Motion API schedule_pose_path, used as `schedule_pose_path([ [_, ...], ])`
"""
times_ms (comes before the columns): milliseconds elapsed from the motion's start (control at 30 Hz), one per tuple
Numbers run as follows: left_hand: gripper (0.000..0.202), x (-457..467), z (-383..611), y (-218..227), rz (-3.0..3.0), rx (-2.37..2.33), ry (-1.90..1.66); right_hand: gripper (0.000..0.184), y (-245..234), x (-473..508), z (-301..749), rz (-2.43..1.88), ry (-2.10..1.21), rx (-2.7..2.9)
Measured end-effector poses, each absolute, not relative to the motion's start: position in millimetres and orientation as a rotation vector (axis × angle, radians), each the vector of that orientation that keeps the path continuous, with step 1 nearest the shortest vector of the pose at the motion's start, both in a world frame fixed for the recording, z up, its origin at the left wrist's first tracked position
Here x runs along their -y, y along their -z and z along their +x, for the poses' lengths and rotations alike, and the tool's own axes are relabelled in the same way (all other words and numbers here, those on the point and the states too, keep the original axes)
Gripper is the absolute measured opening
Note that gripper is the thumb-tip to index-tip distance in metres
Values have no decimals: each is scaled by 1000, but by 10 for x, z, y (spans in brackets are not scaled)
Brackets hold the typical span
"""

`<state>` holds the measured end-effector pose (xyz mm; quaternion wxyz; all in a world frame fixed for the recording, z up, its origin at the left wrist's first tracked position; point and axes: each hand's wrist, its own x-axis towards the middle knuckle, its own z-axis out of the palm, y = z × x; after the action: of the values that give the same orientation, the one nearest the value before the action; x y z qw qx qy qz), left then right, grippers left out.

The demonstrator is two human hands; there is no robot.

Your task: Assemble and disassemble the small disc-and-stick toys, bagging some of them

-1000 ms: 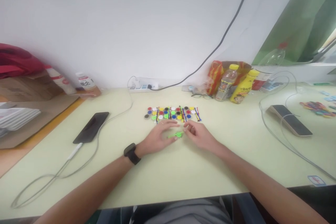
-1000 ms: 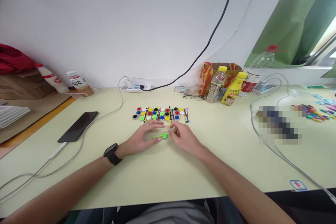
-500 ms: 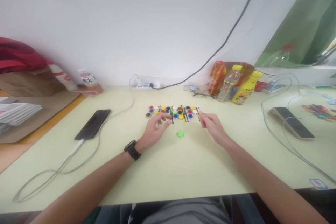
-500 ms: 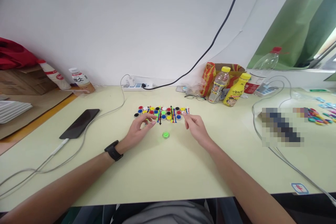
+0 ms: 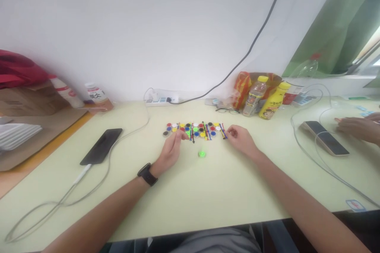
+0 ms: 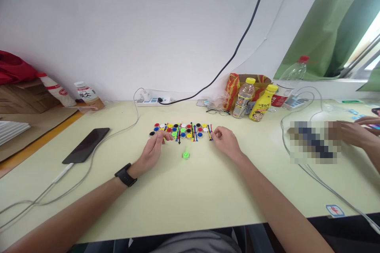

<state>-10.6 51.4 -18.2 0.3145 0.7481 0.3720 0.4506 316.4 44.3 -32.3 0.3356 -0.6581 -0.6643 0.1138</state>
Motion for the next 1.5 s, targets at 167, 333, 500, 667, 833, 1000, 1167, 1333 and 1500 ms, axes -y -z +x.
schedule_pose_path([
  [167, 46, -493, -148, 180, 2058, -836, -1066, 27, 299, -364, 3053, -1858, -214, 1769],
  [333, 43, -470, -160, 152, 2012, -889, -1103, 27, 284, -316, 2986, -1921, -216, 1767],
  [500, 44, -502, -147, 154, 1979, -1006, -1184, 25, 276, -312, 2968, -1929, -217, 1750],
  [667, 43, -488, -115, 126, 1987, -999, -1182, 23, 264, -319, 2974, -1877, -151, 1752],
  [833, 40, -468, -100, 116, 2000, -1013, -1148, 15, 274, -312, 2971, -1917, -212, 1740],
  [1000, 42, -470, -96, 119, 2006, -1002, -1141, 15, 285, -299, 2969, -1944, -255, 1709],
  [1167, 41, -465, -93, 111, 1999, -1013, -1142, 14, 276, -312, 2992, -1926, -280, 1648],
  [1333, 37, -457, -79, 100, 2049, -1055, -1121, 15, 220, -323, 3049, -1820, -321, 1535],
  [1500, 25, -463, -67, 96, 2091, -1117, -1138, 21, 190, -334, 3068, -1632, -499, 1415],
])
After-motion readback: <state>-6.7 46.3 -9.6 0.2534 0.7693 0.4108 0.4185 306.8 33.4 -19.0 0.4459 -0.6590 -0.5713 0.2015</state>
